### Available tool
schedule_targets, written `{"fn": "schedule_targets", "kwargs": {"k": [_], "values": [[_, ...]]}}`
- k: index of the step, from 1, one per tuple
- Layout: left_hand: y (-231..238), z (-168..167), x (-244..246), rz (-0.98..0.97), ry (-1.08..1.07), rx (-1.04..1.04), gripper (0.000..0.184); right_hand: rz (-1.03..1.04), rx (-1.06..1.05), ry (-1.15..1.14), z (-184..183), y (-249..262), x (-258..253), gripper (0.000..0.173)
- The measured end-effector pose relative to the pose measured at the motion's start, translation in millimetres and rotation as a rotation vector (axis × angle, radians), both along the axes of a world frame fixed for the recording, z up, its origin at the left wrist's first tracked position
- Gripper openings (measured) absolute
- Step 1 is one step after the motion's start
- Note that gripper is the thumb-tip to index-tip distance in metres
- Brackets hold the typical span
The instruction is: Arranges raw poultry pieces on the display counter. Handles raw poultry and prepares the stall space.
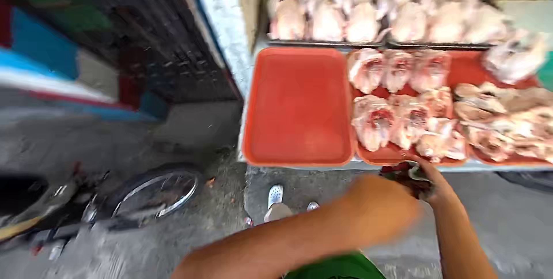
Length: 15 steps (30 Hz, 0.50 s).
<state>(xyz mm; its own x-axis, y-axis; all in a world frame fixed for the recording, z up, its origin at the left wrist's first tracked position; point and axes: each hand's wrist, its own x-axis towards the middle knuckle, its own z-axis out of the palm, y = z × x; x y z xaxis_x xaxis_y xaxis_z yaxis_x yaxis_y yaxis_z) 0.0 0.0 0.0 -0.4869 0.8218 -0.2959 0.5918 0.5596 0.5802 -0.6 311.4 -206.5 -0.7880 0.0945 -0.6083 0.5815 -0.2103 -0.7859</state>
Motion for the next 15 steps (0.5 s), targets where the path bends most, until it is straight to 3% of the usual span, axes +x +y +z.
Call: {"fn": "schedule_targets", "kwargs": {"k": [4, 9, 12, 15], "values": [[-20, -113, -60, 0.378, -0.055, -0.124, 0.035, -0.099, 0.106, -0.081, 12, 12, 29, 0.040], [16, -192, -56, 0.558, 0.271, 0.125, 0.034, -0.328, 0.302, -0.068, 18, 50, 68, 0.046], [34, -212, -48, 0.648, 0.458, 0.285, 0.026, -0.518, 0.303, -0.066, 17, 76, 63, 0.035], [41, -196, -28, 0.711, 0.382, 0.391, 0.029, -0.548, 0.294, -0.120, 14, 101, 40, 0.036]]}}
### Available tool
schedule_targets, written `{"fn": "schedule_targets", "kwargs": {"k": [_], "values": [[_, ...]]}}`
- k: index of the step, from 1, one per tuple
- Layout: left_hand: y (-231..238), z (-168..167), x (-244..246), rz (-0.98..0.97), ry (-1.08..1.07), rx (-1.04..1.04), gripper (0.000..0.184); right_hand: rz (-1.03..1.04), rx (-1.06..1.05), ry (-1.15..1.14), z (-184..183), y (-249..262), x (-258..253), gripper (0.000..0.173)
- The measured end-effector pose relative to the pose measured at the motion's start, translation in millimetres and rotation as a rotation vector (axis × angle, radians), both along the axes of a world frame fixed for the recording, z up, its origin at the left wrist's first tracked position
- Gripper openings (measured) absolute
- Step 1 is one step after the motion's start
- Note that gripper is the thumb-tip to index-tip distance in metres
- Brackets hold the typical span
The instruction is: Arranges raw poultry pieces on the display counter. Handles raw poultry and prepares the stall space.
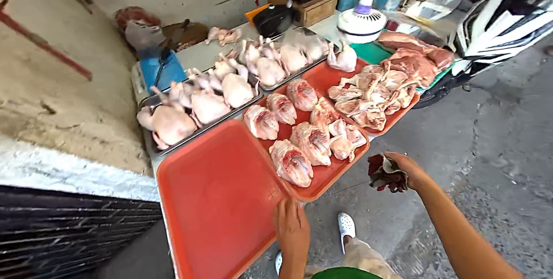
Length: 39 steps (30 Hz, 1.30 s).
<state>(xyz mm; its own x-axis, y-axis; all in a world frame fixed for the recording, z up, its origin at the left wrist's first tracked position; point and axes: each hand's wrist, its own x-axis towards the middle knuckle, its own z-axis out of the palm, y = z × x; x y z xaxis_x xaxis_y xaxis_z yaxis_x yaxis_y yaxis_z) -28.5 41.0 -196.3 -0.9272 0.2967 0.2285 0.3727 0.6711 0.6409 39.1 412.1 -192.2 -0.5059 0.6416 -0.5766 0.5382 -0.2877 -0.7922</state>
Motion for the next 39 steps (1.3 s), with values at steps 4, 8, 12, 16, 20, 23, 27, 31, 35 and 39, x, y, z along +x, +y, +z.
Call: {"fn": "schedule_targets", "kwargs": {"k": [4, 8, 12, 16, 20, 23, 27, 31, 35, 39], "values": [[37, 15, 49, 0.151, -0.741, 0.445, 0.031, 0.338, 0.033, -0.017, -16, 37, -37, 0.047], [87, -15, 44, 0.535, -0.921, 0.858, 0.035, 0.489, 0.026, 0.113, -29, 56, -57, 0.041], [111, -18, 30, 0.729, -0.781, 0.886, 0.030, 0.601, 0.105, 0.139, -31, 63, -69, 0.040], [116, -8, 21, 0.731, -0.849, 0.738, 0.030, 0.721, 0.136, 0.182, -34, 74, -68, 0.041], [109, -7, 18, 0.703, -0.860, 0.684, 0.032, 0.683, 0.107, 0.265, -43, 72, -65, 0.039], [110, -12, 17, 0.705, -0.842, 0.713, 0.032, 0.665, 0.125, 0.291, -47, 71, -62, 0.041], [110, -13, 16, 0.722, -0.810, 0.725, 0.033, 0.667, 0.159, 0.296, -49, 69, -62, 0.040], [109, -14, 14, 0.713, -0.828, 0.710, 0.033, 0.645, 0.115, 0.290, -45, 69, -64, 0.041], [107, -12, 13, 0.716, -0.831, 0.703, 0.033, 0.627, 0.107, 0.312, -48, 65, -63, 0.040], [103, -15, 11, 0.719, -0.839, 0.694, 0.032, 0.633, 0.120, 0.296, -48, 63, -63, 0.040]]}}
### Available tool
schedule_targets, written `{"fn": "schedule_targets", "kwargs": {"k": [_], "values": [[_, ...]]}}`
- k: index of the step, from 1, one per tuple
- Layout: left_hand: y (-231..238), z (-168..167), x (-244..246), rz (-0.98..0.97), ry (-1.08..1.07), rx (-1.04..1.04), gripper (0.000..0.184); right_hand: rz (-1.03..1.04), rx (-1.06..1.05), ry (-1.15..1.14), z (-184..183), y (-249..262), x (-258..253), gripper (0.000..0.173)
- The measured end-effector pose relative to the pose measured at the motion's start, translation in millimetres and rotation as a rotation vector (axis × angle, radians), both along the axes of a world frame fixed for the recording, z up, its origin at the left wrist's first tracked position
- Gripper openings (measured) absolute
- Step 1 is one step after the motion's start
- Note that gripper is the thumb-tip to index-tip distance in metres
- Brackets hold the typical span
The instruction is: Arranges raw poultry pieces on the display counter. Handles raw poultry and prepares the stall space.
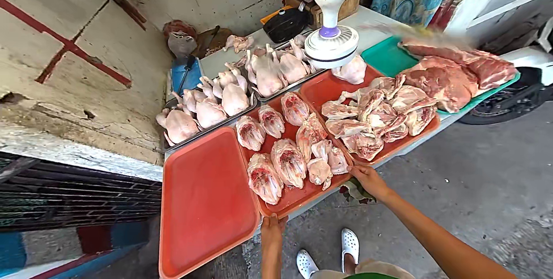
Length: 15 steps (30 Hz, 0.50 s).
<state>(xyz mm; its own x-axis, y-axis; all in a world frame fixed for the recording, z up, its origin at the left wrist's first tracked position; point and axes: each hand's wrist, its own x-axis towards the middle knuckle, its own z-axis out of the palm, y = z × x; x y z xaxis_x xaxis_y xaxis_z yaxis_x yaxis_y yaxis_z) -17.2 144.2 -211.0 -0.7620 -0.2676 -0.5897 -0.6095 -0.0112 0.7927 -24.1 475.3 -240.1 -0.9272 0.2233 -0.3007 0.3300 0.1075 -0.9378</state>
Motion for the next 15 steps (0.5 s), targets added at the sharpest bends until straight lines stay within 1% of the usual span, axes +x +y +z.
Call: {"fn": "schedule_targets", "kwargs": {"k": [4, 6, 7, 9, 11, 12, 13, 15], "values": [[-7, -2, 5, -0.039, 0.045, 0.041, 0.033, 0.021, 0.008, -0.009, 0, 1, 0, 0.038], [-12, -4, 10, -0.031, 0.086, 0.105, 0.035, 0.034, -0.031, -0.037, 5, 4, 1, 0.038], [-13, -4, 15, 0.032, 0.091, 0.156, 0.037, 0.031, -0.052, -0.058, 7, 6, 5, 0.038], [-17, 0, 22, 0.283, 0.094, 0.224, 0.040, 0.026, -0.069, -0.095, 6, 6, 14, 0.044], [-29, 1, 21, 0.547, 0.132, 0.242, 0.041, 0.016, -0.092, -0.118, 1, 3, 24, 0.049], [-35, 1, 17, 0.634, 0.159, 0.240, 0.043, 0.007, -0.102, -0.126, -2, 1, 28, 0.048], [-39, 0, 12, 0.688, 0.186, 0.226, 0.045, 0.001, -0.112, -0.132, -5, -1, 33, 0.046], [-44, -5, 2, 0.719, 0.221, 0.181, 0.046, 0.016, -0.116, -0.141, -13, -4, 39, 0.039]]}}
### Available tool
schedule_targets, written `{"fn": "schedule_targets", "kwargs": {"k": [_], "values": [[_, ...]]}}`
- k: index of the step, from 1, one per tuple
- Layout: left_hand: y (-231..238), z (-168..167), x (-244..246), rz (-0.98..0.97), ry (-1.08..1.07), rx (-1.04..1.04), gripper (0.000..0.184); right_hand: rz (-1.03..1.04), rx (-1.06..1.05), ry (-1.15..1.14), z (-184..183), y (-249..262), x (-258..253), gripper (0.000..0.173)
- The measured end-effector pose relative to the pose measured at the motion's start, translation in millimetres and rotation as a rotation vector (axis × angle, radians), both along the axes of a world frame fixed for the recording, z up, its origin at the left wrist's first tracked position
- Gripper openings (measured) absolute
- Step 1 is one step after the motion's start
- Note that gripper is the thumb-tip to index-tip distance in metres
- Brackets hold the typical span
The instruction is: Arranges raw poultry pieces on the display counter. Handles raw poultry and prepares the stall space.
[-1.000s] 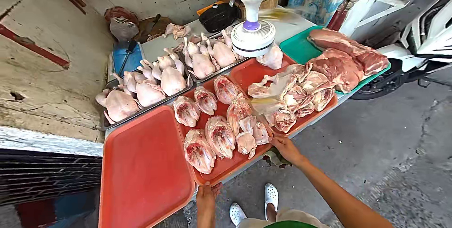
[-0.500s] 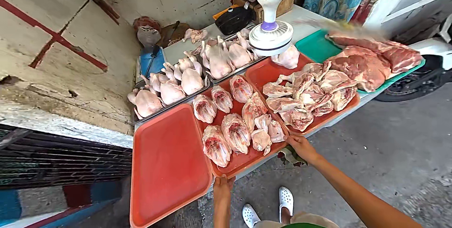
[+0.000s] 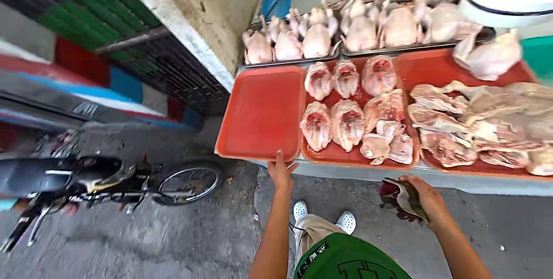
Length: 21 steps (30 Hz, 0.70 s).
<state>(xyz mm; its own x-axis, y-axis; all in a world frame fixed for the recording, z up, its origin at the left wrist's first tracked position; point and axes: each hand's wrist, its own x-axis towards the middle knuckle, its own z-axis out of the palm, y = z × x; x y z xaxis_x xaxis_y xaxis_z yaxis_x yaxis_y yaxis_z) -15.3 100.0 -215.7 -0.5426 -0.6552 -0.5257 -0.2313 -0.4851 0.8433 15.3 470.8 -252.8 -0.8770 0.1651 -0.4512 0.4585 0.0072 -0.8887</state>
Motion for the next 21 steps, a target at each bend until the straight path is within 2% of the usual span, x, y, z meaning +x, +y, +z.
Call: {"fn": "schedule_targets", "kwargs": {"k": [5, 12, 21], "values": [[-7, -3, -5, -0.106, -0.082, -0.046, 0.042, 0.103, 0.010, 0.008, -8, -1, 8, 0.024], [-15, 2, -1, -0.236, -0.215, -0.090, 0.040, 0.177, 0.086, -0.029, -12, 3, -1, 0.023], [-14, -10, 0, -0.113, -0.165, -0.188, 0.043, 0.234, 0.105, -0.101, -16, 5, 20, 0.023]]}}
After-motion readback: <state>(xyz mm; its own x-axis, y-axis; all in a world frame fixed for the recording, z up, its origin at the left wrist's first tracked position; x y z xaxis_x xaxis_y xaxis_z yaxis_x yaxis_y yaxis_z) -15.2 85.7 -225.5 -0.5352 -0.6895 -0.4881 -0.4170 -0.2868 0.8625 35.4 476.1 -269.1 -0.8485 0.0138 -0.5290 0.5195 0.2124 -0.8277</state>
